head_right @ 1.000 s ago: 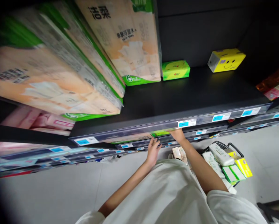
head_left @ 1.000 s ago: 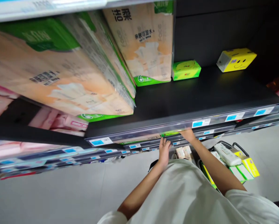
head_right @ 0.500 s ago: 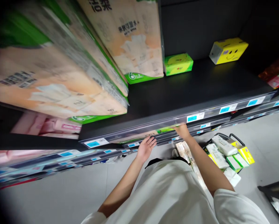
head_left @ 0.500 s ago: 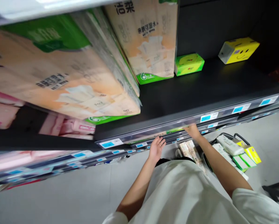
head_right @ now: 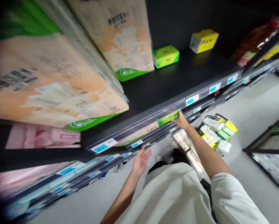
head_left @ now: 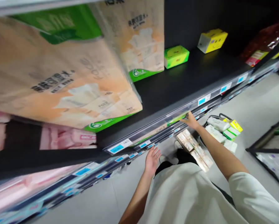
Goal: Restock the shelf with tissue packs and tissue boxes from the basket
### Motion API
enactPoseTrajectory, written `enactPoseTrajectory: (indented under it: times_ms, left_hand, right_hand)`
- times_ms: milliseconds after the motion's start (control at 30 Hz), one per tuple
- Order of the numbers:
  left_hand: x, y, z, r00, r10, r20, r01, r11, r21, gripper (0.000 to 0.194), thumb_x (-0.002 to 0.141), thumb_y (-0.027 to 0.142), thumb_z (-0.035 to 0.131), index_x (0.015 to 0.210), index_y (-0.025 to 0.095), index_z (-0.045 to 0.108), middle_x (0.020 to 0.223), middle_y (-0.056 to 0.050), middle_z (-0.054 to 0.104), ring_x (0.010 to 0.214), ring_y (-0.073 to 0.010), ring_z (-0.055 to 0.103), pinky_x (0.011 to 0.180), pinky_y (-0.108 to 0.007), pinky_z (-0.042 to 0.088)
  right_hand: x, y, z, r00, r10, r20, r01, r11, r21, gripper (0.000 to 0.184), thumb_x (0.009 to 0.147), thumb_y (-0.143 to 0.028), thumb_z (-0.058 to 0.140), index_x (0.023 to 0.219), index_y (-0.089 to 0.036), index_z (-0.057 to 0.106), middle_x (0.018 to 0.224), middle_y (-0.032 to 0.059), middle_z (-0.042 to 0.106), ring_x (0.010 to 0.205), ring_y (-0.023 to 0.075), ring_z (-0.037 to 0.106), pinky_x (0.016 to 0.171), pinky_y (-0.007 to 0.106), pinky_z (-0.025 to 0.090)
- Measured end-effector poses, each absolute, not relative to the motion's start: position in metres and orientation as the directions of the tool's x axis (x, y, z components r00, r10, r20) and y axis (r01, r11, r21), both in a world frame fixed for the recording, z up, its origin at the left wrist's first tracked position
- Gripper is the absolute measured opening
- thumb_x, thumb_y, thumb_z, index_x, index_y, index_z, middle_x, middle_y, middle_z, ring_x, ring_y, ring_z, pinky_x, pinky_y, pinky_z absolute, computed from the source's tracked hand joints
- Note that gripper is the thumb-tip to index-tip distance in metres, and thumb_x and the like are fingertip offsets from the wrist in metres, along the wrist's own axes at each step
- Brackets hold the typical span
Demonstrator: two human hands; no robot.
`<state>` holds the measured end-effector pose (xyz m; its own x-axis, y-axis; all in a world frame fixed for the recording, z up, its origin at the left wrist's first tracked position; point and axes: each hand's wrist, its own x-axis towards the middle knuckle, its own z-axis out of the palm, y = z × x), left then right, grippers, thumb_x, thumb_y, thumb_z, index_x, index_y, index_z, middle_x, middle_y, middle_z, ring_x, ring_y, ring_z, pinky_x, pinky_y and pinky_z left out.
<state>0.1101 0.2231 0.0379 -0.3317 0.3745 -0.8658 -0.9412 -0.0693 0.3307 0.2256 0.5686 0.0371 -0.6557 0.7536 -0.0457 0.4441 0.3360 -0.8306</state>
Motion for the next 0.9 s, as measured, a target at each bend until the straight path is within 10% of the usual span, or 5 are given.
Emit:
enactPoseTrajectory:
  times_ms: [133, 367, 567, 900]
  left_hand:
    - [0.109, 0.217, 0.03, -0.313, 0.386, -0.868, -0.94, 0.008, 0.342, 0.023, 0.094, 0.021, 0.06, 0.116, 0.02, 0.064, 0.117, -0.011, 0.071, 0.097, -0.0207, 0.074, 0.096, -0.035, 0.057]
    - [0.123, 0.227, 0.027, -0.313, 0.384, -0.869, -0.916, 0.121, 0.383, 0.022, 0.094, 0.019, 0.055, 0.114, 0.019, 0.063, 0.117, -0.012, 0.071, 0.099, -0.0207, 0.074, 0.097, -0.035, 0.058]
    - [0.172, 0.278, 0.009, -0.28, 0.334, -0.9, -0.846, 0.357, 0.395, 0.022, 0.095, 0.019, 0.051, 0.113, 0.018, 0.063, 0.113, -0.014, 0.071, 0.096, -0.0202, 0.074, 0.103, -0.039, 0.056]
    - [0.318, 0.4, -0.084, -0.066, 0.37, -0.927, -0.543, 0.766, 0.344, 0.015, 0.092, 0.018, 0.06, 0.104, 0.015, 0.069, 0.117, -0.015, 0.073, 0.103, -0.0246, 0.074, 0.111, -0.048, 0.048]
  right_hand:
    - [0.282, 0.519, 0.02, -0.602, 0.784, -0.153, 0.486, 0.208, -0.849, 0.099, 0.079, -0.047, 0.081, 0.162, -0.027, 0.031, 0.165, 0.0161, 0.04, 0.152, 0.0305, 0.041, 0.12, 0.05, 0.042]
    - [0.419, 0.43, -0.023, -0.354, 0.789, -0.502, 0.678, -0.153, -0.719, 0.067, 0.086, -0.033, 0.073, 0.148, -0.019, 0.05, 0.122, 0.0171, 0.073, 0.107, 0.0273, 0.074, 0.095, 0.046, 0.061]
    - [0.527, 0.391, -0.062, -0.079, 0.701, -0.709, 0.75, -0.426, -0.505, 0.023, 0.097, -0.027, 0.071, 0.116, -0.014, 0.067, 0.099, 0.0042, 0.073, 0.087, 0.0171, 0.072, 0.086, 0.038, 0.062]
    - [0.629, 0.32, -0.113, 0.241, 0.468, -0.85, 0.636, -0.738, -0.226, 0.028, 0.102, -0.038, 0.065, 0.117, -0.014, 0.066, 0.104, 0.005, 0.07, 0.086, 0.0158, 0.069, 0.078, 0.034, 0.062]
